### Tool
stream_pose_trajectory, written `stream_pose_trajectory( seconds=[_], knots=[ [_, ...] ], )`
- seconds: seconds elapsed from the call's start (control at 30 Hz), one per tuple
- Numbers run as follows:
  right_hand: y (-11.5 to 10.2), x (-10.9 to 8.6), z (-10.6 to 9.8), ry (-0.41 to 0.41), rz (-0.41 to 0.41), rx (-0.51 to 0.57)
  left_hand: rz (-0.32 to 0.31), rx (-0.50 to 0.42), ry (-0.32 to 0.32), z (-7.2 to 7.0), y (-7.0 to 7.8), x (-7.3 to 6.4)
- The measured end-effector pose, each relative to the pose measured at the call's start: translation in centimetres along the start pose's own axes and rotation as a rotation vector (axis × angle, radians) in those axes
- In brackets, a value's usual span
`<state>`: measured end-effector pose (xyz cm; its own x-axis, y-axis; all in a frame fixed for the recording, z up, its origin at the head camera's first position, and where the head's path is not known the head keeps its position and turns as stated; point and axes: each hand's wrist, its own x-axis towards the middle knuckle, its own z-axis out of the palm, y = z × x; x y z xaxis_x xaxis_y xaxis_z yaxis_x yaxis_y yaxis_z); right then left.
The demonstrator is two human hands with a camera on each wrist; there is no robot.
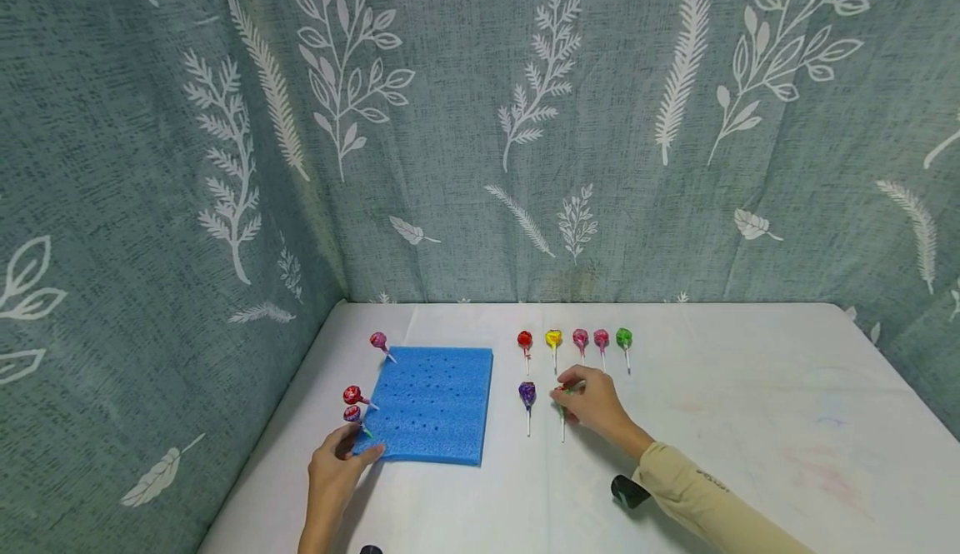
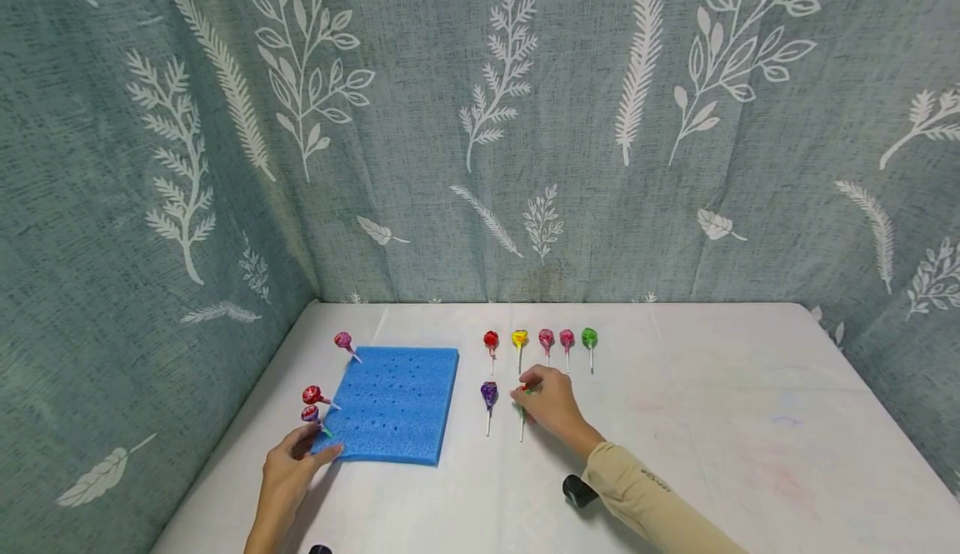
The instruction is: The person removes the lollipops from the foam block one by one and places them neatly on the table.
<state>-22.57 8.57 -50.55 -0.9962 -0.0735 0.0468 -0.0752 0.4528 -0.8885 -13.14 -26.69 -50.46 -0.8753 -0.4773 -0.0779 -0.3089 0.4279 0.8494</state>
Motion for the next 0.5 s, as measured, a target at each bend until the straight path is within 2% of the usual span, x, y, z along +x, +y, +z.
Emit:
stream_pose_trajectory(
  seconds=[0.23,0.5],
  knots=[
    [-0.8,0.3,-0.6,0.03,0.03,-0.022,-0.01,-0.009,-0.008,-0.1,0.0,0.0],
    [-3.0,0.7,-1.3,0.032,-0.032,-0.005,-0.023,-0.027,-0.023,-0.2,0.3,-0.1]
  ],
)
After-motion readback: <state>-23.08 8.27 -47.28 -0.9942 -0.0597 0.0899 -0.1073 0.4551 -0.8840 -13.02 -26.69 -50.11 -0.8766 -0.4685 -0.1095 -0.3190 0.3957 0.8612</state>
